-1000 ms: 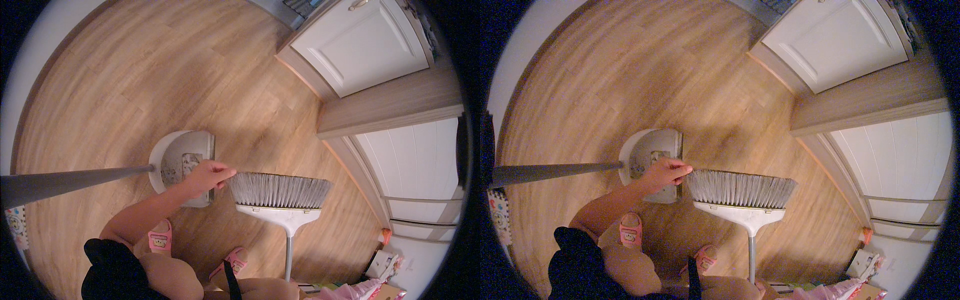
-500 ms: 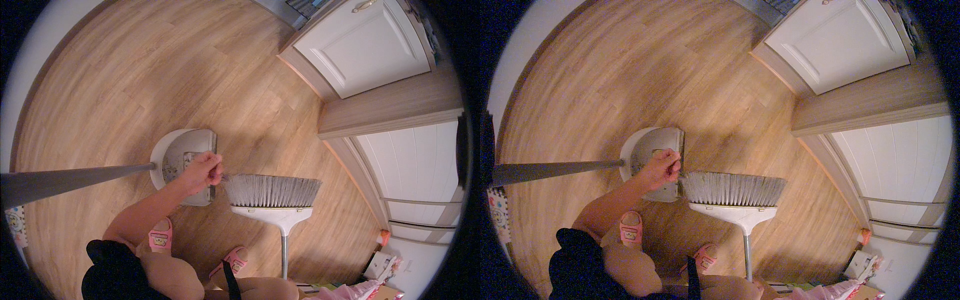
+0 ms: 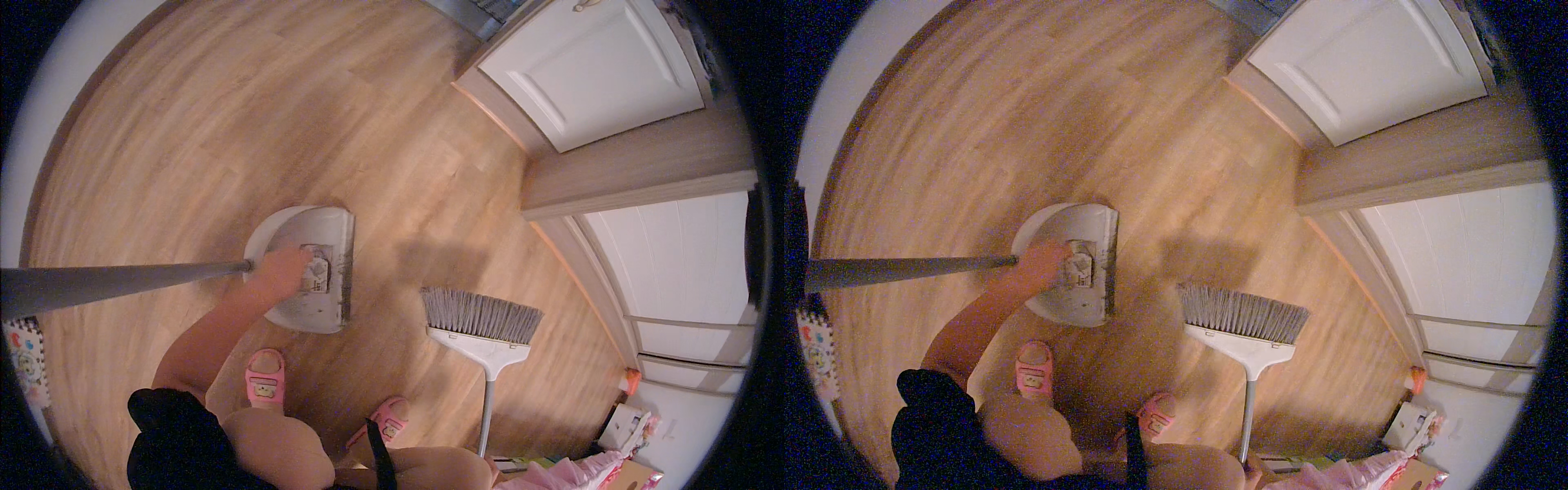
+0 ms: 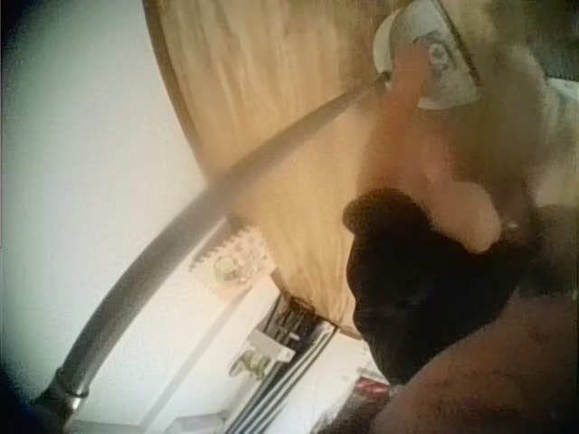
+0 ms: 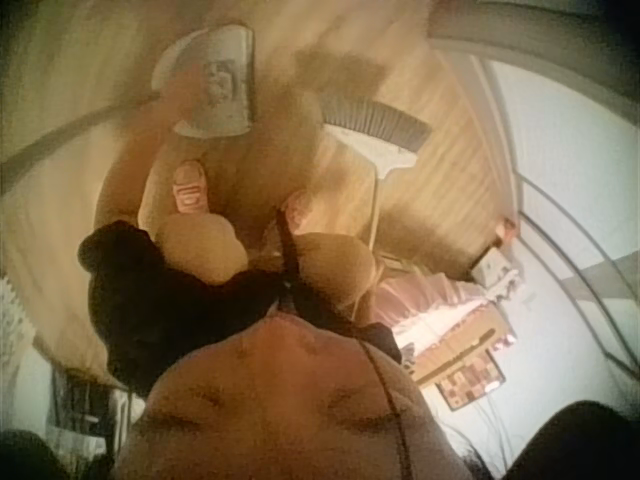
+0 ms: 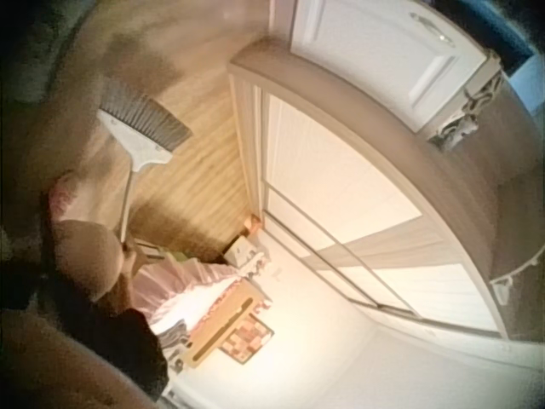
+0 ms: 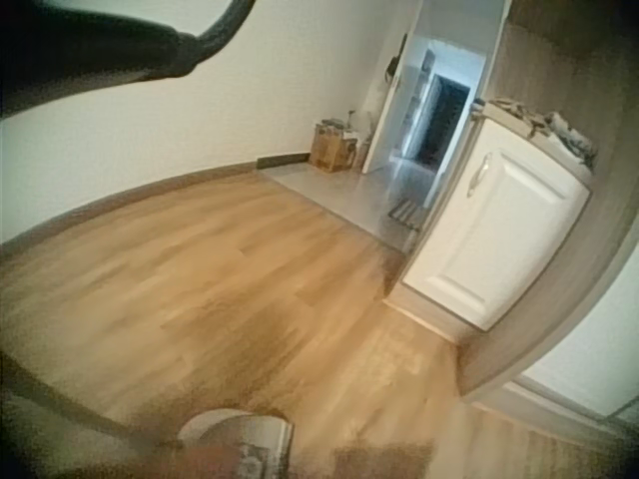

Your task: The person sweeps a wooden floor in a bedroom using a broom and dustpan. They systematically clean the area around a bed with pink bedding, a small table, and a play mat, moving the dustpan to collect debris as they progress.

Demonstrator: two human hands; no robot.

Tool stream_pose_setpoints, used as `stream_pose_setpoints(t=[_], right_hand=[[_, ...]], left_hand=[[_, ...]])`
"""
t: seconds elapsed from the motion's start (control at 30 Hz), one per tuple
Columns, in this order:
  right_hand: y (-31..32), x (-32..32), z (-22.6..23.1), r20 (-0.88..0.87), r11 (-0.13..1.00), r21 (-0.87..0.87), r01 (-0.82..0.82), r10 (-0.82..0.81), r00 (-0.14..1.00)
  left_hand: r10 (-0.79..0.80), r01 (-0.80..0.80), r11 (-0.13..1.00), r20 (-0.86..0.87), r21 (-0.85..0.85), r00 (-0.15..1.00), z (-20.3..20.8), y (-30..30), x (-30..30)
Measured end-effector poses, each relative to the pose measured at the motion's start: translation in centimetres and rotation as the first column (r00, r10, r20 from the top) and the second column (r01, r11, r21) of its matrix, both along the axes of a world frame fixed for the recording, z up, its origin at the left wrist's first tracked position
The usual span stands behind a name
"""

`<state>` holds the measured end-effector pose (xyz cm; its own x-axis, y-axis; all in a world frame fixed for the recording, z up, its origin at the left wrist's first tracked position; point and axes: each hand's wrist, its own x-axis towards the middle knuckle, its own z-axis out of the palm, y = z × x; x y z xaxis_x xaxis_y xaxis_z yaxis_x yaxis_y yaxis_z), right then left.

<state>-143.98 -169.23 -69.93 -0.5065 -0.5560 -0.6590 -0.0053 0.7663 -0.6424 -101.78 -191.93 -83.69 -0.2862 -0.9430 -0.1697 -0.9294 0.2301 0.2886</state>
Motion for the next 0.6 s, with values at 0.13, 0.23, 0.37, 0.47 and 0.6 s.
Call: stream_pose_setpoints(t=[0.13,0.23,0.37,0.47,0.6], right_hand=[[-0.1,0.4,0.1,0.015,1.0,-0.004,0.006,-0.006,1.0],[-0.1,0.2,0.5,0.017,1.0,0.001,0.012,-0.012,1.0],[-0.1,0.0,1.3,0.028,1.0,-0.002,0.012,-0.012,1.0],[-0.1,0.0,1.6,0.033,1.0,-0.003,0.002,-0.002,0.999],[0.0,0.0,1.7,0.037,1.0,-0.005,-0.003,0.003,0.999]], left_hand=[[-0.104,0.11,0.992,-0.088,0.068,0.991,0.7,0.4,-1.3],[0.245,0.046,0.943,-0.78,0.33,0.576,4.4,-0.7,-4.6],[0.022,0.125,0.987,-0.857,0.101,0.515,9.4,-1.0,-8.6],[-0.126,0.074,0.992,-0.834,-0.102,0.538,8.8,-1.1,-9.2],[-0.135,0.028,0.989,-0.826,-0.143,0.547,7.9,-1.4,-9.2]])
